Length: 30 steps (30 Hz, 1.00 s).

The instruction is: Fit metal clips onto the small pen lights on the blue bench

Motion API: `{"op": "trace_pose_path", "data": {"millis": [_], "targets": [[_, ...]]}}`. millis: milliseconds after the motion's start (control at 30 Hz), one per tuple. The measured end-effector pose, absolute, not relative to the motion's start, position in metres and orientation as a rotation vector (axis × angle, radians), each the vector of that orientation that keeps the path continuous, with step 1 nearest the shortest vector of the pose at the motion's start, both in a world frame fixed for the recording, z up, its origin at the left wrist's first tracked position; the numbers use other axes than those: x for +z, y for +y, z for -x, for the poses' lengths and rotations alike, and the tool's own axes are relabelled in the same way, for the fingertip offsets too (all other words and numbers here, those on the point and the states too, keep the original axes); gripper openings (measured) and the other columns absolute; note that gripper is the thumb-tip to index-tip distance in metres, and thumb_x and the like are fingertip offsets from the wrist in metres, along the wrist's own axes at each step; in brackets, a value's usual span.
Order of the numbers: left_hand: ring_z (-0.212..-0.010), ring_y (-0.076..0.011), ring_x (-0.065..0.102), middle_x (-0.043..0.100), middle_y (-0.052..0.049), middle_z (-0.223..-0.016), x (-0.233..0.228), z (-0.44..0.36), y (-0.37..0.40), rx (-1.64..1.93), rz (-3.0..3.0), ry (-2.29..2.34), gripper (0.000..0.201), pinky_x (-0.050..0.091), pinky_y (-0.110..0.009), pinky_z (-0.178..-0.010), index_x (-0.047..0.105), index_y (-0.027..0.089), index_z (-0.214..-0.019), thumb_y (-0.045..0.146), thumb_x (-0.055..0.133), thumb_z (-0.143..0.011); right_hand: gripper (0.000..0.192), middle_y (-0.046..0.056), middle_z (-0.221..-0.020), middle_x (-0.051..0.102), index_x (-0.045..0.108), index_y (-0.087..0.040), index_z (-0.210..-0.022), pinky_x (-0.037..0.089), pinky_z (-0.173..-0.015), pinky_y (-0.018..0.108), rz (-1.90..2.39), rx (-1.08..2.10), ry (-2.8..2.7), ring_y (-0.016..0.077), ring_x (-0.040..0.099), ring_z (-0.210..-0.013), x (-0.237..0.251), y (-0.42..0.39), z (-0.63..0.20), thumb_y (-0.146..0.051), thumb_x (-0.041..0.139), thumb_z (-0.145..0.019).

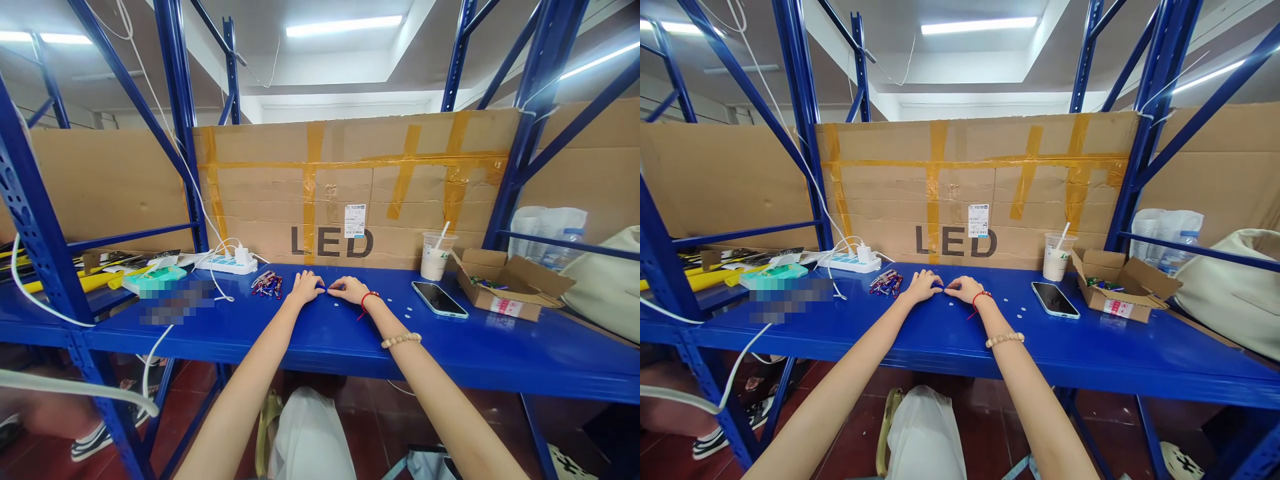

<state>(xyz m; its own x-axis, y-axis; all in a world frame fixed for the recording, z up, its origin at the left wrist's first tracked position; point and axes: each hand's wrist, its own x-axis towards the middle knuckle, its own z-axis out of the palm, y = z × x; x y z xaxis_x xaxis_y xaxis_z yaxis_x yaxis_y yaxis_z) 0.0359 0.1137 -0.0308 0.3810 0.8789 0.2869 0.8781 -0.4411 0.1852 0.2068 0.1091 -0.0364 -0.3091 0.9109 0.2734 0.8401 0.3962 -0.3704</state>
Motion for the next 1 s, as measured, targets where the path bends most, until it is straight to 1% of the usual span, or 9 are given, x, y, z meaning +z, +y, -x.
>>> {"op": "trace_pose_path", "data": {"millis": [100,167,267,367,467,567,767,900,1000], "targets": [[-0.111,-0.0255,0.041,0.056,-0.008,-0.107,-0.031,-0.036,0.114,0.561,-2.592,1.656,0.02,0.028,-0.044,-0.097,0.064,0.022,-0.091,0.034,0.053,-0.079,0.027,0.0,-0.098,0.067,0.069,-0.027,-0.092,0.047,-0.07,0.025,1.47,0.215,-2.229,0.0163,0.062,-0.082,-0.037,0.108,-0.207,-0.042,0.064,-0.07],[-0.11,-0.025,0.042,0.058,-0.007,-0.106,-0.031,-0.037,0.115,0.583,-2.568,1.651,0.02,0.028,-0.043,-0.097,0.064,0.022,-0.09,0.035,0.051,-0.08,0.021,0.0,-0.096,0.068,0.069,-0.027,-0.091,0.047,-0.07,0.026,1.467,0.196,-2.2,0.0164,0.062,-0.082,-0.037,0.108,-0.208,-0.037,0.062,-0.073],[-0.107,-0.0252,0.046,0.061,-0.007,-0.103,-0.031,-0.04,0.117,0.633,-2.506,1.646,0.026,0.03,-0.044,-0.095,0.065,0.021,-0.087,0.036,0.043,-0.084,0.014,0.002,-0.091,0.068,0.069,-0.024,-0.083,0.046,-0.071,0.028,1.467,0.174,-2.126,0.018,0.062,-0.083,-0.036,0.108,-0.208,-0.03,0.057,-0.078],[-0.103,-0.0238,0.051,0.064,-0.005,-0.1,-0.029,-0.044,0.119,0.708,-2.421,1.639,0.038,0.033,-0.043,-0.093,0.064,0.02,-0.083,0.038,0.031,-0.087,0.015,0.002,-0.082,0.069,0.067,-0.022,-0.076,0.047,-0.067,0.027,1.439,0.212,-2.04,0.0168,0.063,-0.076,-0.037,0.111,-0.207,-0.027,0.054,-0.08],[-0.094,-0.0205,0.057,0.067,-0.004,-0.094,-0.027,-0.046,0.12,0.79,-2.314,1.651,0.05,0.038,-0.038,-0.089,0.063,0.02,-0.082,0.039,0.018,-0.09,0.018,0.001,-0.079,0.069,0.066,-0.021,-0.083,0.048,-0.063,0.023,1.375,0.303,-1.938,0.0125,0.063,-0.066,-0.038,0.115,-0.205,-0.027,0.049,-0.083],[-0.089,-0.0206,0.06,0.067,-0.005,-0.09,-0.026,-0.045,0.119,0.848,-2.216,1.689,0.058,0.042,-0.034,-0.083,0.063,0.019,-0.08,0.042,0.01,-0.089,0.02,0.001,-0.077,0.069,0.066,-0.02,-0.088,0.049,-0.057,0.021,1.304,0.406,-1.836,0.0111,0.062,-0.061,-0.039,0.118,-0.203,-0.03,0.048,-0.083],[-0.081,-0.0225,0.06,0.066,-0.007,-0.075,-0.025,-0.042,0.117,0.977,-2.053,1.68,0.062,0.042,-0.03,-0.075,0.062,0.019,-0.065,0.063,0.021,-0.08,0.03,0.009,-0.08,0.069,0.066,-0.013,-0.095,0.048,-0.045,0.02,1.157,0.59,-1.65,0.0141,0.063,-0.063,-0.036,0.119,-0.199,-0.036,0.054,-0.079],[-0.056,-0.0165,0.055,0.058,-0.004,-0.052,-0.024,-0.043,0.118,1.039,-1.902,1.593,0.062,0.039,-0.027,-0.062,0.051,0.018,-0.046,0.069,0.03,-0.074,0.033,0.01,-0.084,0.07,0.066,-0.012,-0.097,0.053,-0.05,0.022,1.056,0.68,-1.571,0.0151,0.065,-0.067,-0.035,0.122,-0.2,-0.036,0.057,-0.077],[-0.04,-0.011,0.045,0.045,0.001,-0.039,-0.025,-0.043,0.118,1.089,-1.789,1.478,0.058,0.035,-0.024,-0.052,0.047,0.018,-0.045,0.069,0.039,-0.071,0.03,0.01,-0.085,0.07,0.068,-0.012,-0.093,0.056,-0.057,0.025,0.995,0.712,-1.544,0.0172,0.066,-0.072,-0.036,0.123,-0.202,-0.032,0.063,-0.07]]}}
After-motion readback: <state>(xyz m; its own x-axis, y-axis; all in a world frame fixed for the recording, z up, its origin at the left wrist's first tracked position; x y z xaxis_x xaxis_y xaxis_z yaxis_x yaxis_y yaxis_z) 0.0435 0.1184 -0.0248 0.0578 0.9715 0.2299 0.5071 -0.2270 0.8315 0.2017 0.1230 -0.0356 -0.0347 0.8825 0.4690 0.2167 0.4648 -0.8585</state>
